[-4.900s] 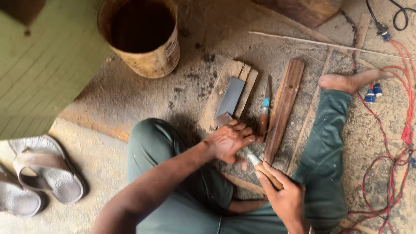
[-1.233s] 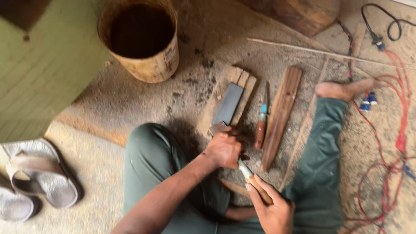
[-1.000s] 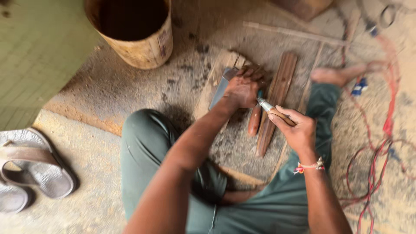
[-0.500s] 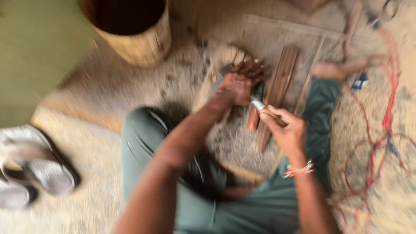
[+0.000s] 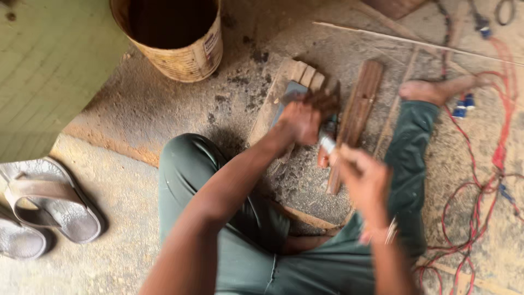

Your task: The person rubs the metal blade of a hand tool against a whetstone held in place on a wooden block, dipping their hands into a bucket of liquid and applying it to the stone between sharpening strokes.

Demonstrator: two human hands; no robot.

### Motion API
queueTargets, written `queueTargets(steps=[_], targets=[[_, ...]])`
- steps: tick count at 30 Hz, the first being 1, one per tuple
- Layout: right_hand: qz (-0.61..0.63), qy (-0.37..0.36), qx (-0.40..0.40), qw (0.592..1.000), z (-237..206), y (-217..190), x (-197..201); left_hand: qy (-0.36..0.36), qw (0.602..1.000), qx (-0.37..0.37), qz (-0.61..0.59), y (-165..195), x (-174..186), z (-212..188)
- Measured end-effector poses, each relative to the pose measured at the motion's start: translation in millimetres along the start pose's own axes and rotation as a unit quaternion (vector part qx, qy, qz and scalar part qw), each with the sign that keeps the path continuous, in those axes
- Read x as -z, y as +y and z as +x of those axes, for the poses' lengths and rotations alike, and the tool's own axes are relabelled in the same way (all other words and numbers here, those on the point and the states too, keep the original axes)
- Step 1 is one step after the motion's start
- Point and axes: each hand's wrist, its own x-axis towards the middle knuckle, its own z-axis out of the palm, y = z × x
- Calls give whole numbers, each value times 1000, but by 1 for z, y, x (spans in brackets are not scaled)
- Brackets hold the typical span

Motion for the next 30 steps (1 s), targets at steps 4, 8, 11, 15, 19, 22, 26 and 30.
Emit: queueTargets(steps=[4,8,11,15,19,22,26,30], targets=[[32,39,47,998,31,1,3,275,956,-90,44,8,33,2],[52,16,-50,997,-74,37,-24,280,952,-115,39,14,-41,-70],[18,39,-42,998,-106,39,-31,398,894,-180,96,10,-81,-76],[16,32,-40,999,-22,16,0,196,976,-77,51,8,-35,12],[69,16,99,993,49,17,25,175,983,-20,49,25,29,57],[17,44,37,998,3,39,5,277,952,-99,87,26,1,4],[81,11,-34,996,-101,49,-25,398,896,-158,121,8,-89,-63],[12,24,-25,999,-59,38,-5,261,957,-104,75,-2,-80,6]])
